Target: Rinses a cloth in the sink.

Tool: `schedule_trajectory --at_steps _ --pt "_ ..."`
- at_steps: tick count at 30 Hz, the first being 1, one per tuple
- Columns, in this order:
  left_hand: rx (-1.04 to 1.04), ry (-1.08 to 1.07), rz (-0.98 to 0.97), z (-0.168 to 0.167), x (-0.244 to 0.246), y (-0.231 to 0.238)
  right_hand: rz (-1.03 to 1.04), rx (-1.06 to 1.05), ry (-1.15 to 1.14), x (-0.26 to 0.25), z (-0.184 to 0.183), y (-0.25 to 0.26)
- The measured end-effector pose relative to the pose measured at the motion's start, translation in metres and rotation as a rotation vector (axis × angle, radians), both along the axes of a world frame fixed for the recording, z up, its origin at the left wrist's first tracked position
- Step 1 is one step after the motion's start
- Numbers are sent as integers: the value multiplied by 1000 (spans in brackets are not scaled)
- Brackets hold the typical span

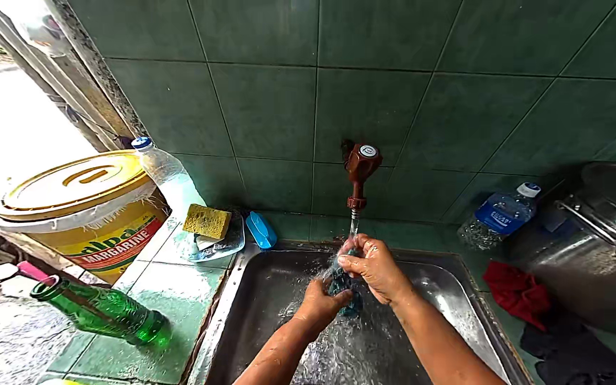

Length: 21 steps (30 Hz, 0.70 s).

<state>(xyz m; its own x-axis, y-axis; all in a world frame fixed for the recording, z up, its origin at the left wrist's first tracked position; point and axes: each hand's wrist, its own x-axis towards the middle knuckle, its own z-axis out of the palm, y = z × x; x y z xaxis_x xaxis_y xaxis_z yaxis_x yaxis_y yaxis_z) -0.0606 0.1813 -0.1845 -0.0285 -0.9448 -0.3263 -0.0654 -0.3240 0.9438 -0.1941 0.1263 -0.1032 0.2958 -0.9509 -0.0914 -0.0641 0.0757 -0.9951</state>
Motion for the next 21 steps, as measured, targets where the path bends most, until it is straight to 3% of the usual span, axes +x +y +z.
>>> schedule_trajectory --at_steps 3,7,10,13,16,18,21 --pt "-156 -14 -5 0 -1 -10 -32 4 -62 -4 10 1" --pt "-178 -12 8 17 4 -16 19 -102 -40 -9 18 1" --pt "-95 84 153 32 5 -17 99 -172 219 -15 4 -7" --pt "-85 265 259 60 8 -14 273 -44 557 -12 -21 -12" --pt "-138 434 340 84 14 -11 372 74 727 -4 -38 -3" --pt "-160 474 430 85 22 -12 225 130 555 6 -44 1" --pt "-70 306 565 61 36 -13 108 117 380 13 -40 -5"
